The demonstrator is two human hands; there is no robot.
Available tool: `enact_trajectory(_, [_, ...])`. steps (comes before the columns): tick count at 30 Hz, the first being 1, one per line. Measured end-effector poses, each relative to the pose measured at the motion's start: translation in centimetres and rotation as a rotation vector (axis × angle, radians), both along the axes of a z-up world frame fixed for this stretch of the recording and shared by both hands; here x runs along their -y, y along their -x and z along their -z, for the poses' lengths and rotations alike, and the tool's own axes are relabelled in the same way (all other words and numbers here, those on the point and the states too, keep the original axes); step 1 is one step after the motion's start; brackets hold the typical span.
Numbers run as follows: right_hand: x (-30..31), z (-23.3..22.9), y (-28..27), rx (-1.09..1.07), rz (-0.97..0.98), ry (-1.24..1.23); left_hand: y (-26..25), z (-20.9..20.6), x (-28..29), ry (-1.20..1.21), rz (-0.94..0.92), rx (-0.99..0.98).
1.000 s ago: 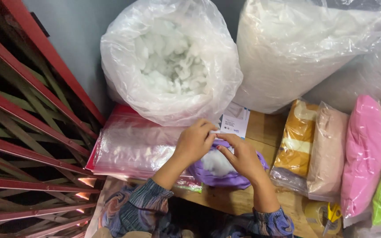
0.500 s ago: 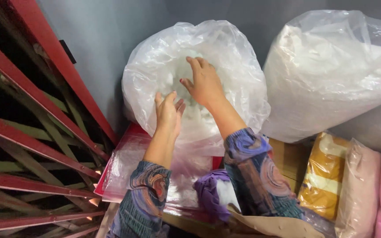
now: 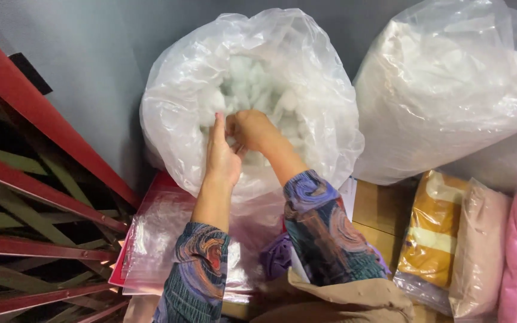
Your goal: Stuffing a purple pillowcase with white synthetic fiber filling from a large bag.
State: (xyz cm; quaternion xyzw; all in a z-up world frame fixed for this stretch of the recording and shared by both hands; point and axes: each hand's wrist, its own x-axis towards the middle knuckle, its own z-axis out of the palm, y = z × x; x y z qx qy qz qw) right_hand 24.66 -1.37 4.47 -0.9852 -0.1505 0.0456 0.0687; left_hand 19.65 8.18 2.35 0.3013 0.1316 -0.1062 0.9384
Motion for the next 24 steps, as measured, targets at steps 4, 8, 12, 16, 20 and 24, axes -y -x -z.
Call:
enact_trajectory(4, [3.5,-2.7,5.2,0.007,-0.009,-0.229,2.7,-2.5,2.2,-0.155,0.039,-0.026])
enact_trajectory(8, [5.7,-6.8,12.9,0.008,0.07,-0.507,3.7,-2.2,3.3,-0.118,0.035,-0.007])
enact_trajectory(12, [8.6,-5.9,18.3,0.023,0.211,-1.038,8.9,-8.6,2.4,-0.084,0.05,0.012])
enact_trajectory(16, [10.7,-2.5,22.6,0.068,0.201,-1.411,11.0,-5.6,3.6,-0.122,0.08,0.028])
enact_trajectory(20, [10.4,-2.5,27.0,0.002,0.286,-1.924,14.5,-2.8,6.5,-0.232,0.221,0.145])
enact_trajectory(24, [12.6,2.2,29.8,0.036,0.426,-2.013,18.5,0.8,8.8,-0.377,0.284,0.201])
